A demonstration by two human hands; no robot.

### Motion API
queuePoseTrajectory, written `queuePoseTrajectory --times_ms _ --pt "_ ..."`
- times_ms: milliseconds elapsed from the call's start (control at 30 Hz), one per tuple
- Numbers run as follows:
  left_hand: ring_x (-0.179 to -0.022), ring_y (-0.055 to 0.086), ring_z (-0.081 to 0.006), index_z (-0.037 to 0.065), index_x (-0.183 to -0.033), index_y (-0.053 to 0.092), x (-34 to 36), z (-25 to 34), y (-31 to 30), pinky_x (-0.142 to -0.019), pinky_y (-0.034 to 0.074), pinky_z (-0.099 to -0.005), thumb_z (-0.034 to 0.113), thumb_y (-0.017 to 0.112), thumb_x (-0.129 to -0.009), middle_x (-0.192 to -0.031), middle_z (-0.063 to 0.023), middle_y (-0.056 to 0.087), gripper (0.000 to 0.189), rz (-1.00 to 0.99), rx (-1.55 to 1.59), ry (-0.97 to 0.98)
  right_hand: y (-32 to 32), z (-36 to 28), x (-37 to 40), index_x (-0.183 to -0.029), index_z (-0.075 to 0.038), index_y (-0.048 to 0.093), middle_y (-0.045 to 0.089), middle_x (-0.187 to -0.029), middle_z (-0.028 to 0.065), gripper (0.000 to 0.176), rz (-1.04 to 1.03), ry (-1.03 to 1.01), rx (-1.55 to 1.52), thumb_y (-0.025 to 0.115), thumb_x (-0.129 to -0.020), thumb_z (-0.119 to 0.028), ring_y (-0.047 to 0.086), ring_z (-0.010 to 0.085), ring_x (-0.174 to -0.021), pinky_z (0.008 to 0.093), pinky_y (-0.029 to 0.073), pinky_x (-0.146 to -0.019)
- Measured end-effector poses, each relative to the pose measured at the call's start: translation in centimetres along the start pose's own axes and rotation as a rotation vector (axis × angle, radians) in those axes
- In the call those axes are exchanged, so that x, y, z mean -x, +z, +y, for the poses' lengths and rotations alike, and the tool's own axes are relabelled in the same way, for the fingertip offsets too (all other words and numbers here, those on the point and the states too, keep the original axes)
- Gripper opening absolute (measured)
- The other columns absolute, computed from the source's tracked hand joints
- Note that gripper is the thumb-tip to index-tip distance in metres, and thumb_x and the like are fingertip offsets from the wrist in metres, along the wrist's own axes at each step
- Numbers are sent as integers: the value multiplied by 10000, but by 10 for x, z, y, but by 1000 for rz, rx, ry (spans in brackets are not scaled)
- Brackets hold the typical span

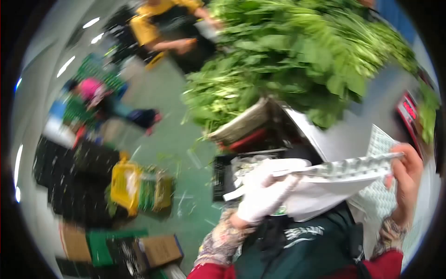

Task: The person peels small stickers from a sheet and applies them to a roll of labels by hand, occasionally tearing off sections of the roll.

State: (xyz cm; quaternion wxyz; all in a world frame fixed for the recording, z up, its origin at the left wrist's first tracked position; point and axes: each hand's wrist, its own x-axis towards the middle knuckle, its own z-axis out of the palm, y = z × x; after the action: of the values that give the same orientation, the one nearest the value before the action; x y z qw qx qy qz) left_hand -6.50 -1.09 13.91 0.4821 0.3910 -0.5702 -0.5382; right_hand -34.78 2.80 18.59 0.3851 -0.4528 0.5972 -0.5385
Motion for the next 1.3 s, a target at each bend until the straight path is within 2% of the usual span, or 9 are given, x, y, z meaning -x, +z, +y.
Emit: queuePoseTrajectory --times_ms 300,433,533,700,833,1033,1133,1200,1300 --pt "-652 503 -45 -10 -892 645 -40 -73 34 -605 398 -186 91 644 -838 -747 2 613 115 28 77 -199 -32 30 2 -817 19 591 549 -573 37 140 -108 136 221 533 -893 -83 534 78 -422 218 397 -384" --pt "-680 518 -54 -24 -888 644 -51 -105 46 -631 411 -196 102 621 -851 -760 -4 616 133 -41 10 -227 -49 55 -4 -792 -16 596 524 -544 42 183 -111 47 425 551 -894 -162 510 135 -404 278 376 -396" --pt "-701 524 -55 -35 -895 637 -62 -123 58 -649 414 -193 97 603 -860 -785 -8 619 140 -90 -34 -250 -70 96 -25 -767 -16 594 504 -528 47 248 -119 -321 675 531 -894 -219 545 213 -491 332 431 -491" --pt "-730 543 -59 -37 -951 623 -72 -138 78 -666 419 -185 90 620 -861 -832 -21 630 155 -103 226 -306 -81 97 -56 -1148 -50 500 519 -966 138 412 -236 -265 786 509 -881 -363 510 305 -932 383 422 -788" --pt "-738 549 -60 -35 -975 627 -76 -143 86 -676 425 -182 88 624 -858 -838 -25 635 170 -106 219 -335 -65 102 -86 -1088 -60 523 560 -957 144 397 -475 -350 875 489 -889 -402 553 319 -895 418 439 -759" --pt "-752 552 -59 -42 -972 626 -81 -146 87 -685 426 -177 87 613 -864 -850 -30 638 169 -106 182 -351 -54 117 -118 -982 -64 520 605 -796 106 280 -857 -412 931 516 -877 -323 593 326 -670 407 473 -582" --pt "-673 518 -33 -40 -947 637 -84 -146 94 -605 403 -169 96 610 -864 -785 -4 622 161 -93 1 -406 -62 138 -118 -952 -64 530 603 -768 81 205 -819 -785 959 551 -839 -234 591 282 -617 366 476 -527" --pt "-510 376 -2 -26 -892 654 -89 -152 104 -457 279 -171 134 613 -861 -650 63 527 168 -101 -186 -405 -70 148 -116 -928 -64 546 605 -774 80 156 -746 -868 910 563 -812 -166 594 270 -610 351 485 -532" --pt "-552 412 -6 -33 -913 645 -96 -166 114 -486 314 -171 144 607 -867 -678 52 540 187 -107 -85 -429 -85 172 -120 -889 -52 576 609 -786 78 103 -441 -852 681 565 -787 -61 606 253 -629 338 496 -555"
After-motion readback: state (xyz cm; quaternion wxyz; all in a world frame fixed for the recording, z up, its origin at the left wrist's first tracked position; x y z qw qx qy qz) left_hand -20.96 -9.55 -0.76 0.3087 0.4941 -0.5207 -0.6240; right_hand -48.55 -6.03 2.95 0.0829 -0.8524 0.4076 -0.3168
